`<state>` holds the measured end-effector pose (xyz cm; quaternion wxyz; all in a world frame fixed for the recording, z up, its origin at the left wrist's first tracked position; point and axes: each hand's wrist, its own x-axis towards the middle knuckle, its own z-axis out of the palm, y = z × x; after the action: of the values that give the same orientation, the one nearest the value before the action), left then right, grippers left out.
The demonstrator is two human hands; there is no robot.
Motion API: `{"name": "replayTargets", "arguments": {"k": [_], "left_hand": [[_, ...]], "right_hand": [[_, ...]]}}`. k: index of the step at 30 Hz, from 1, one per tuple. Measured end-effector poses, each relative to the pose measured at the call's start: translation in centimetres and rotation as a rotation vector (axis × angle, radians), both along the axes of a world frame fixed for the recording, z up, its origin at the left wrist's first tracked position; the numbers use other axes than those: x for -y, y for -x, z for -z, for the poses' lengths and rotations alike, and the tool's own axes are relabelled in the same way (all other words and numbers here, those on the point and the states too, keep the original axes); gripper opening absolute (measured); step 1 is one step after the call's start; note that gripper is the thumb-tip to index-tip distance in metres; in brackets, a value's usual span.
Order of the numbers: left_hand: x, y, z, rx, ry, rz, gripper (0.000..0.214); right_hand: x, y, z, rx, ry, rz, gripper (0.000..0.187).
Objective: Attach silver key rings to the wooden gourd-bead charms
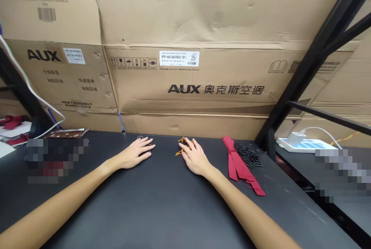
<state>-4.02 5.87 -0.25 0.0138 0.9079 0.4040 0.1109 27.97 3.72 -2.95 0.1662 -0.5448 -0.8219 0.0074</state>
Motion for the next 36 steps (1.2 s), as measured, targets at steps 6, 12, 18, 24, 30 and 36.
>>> {"name": "replayTargets", "arguments": {"k": [6,12,18,24,30,36], "left_hand": [[-1.3,0.4,0.1,0.080,-0.102,-0.008,0.038],[-1.9,0.6,0.7,0.159,-0.185,-0.038,0.032],[0.9,-1.4,0.3,0.159,-0.236,-0.037,0.032],[4.6,-5.0,0.8,0.136,-0.044,-0.010,0.056],[4.5,-4.9,0.8,0.122,0.029,0.000,0.061],[4.0,-4.3,0.4,0.041,0.089,0.034,0.065]], "right_hand": [[-0.9,-1.0,0.0,-0.062,-0.032,-0.108,0.045],[-0.8,-1.0,0.1,-0.064,-0.088,-0.097,0.044],[2.1,0.9,-1.0,-0.054,-0.232,-0.103,0.041],[6.0,4.1,-2.0,-0.058,0.002,-0.338,0.061],[5.5,4.1,-2.4,-0.018,0.171,-0.301,0.069],[5.0,3.3,-2.4,0.004,0.188,-0.263,0.070]]}}
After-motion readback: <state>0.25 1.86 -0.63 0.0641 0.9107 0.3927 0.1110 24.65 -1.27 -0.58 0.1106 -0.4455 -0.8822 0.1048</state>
